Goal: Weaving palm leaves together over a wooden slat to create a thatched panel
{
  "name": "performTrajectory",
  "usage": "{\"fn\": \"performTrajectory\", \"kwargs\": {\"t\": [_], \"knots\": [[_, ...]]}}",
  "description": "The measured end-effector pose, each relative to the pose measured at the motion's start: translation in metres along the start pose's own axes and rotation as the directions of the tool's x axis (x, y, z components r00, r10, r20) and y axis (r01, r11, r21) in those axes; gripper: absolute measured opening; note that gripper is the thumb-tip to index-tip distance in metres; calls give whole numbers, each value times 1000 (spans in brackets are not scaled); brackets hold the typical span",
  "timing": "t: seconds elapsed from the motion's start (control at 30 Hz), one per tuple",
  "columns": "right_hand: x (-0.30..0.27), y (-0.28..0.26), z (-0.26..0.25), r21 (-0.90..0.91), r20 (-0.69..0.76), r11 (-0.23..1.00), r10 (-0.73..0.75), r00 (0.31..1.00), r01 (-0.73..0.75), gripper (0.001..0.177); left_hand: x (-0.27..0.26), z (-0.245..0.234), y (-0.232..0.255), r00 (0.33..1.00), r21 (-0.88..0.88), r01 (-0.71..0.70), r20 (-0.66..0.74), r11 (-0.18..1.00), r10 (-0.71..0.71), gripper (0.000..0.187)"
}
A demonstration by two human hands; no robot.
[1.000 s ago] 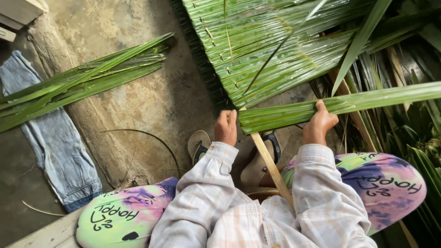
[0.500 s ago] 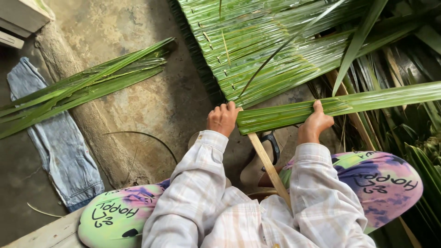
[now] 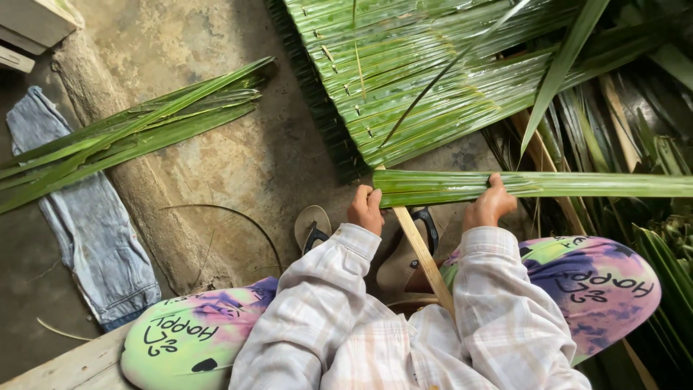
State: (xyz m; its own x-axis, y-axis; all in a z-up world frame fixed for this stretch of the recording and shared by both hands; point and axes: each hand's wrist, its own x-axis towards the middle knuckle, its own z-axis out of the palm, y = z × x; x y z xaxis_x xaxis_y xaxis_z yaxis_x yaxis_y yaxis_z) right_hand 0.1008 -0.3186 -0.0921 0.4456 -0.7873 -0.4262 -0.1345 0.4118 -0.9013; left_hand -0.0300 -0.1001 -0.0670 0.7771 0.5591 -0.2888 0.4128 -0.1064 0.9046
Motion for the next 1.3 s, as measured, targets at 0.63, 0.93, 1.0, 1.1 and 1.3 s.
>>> {"fn": "performTrajectory", "kwargs": {"t": [0.63, 0.93, 1.0, 1.1, 1.3], "knots": [[76, 20, 71, -128, 177, 984, -104, 979, 127, 67, 11, 10, 2, 995, -216, 93, 64, 972, -81, 20], [28, -1, 73, -148, 179, 988, -24, 984, 51, 61, 23, 13, -3, 993, -301, 117, 13, 946, -119, 20], [25, -1, 68, -113, 176, 992, -35, 984, 55, 58, 22, 15, -12, 990, -302, 140, 19, 943, -140, 20], [35, 24, 57, -67, 115, 997, -34, 993, 42, 59, 31, 13, -5, 990, -315, 138, 10, 939, -142, 19], [72, 28, 73, -179, 194, 983, -6, 981, 41, 65, 25, 11, 3, 989, -304, 140, -2, 942, -147, 20]]}}
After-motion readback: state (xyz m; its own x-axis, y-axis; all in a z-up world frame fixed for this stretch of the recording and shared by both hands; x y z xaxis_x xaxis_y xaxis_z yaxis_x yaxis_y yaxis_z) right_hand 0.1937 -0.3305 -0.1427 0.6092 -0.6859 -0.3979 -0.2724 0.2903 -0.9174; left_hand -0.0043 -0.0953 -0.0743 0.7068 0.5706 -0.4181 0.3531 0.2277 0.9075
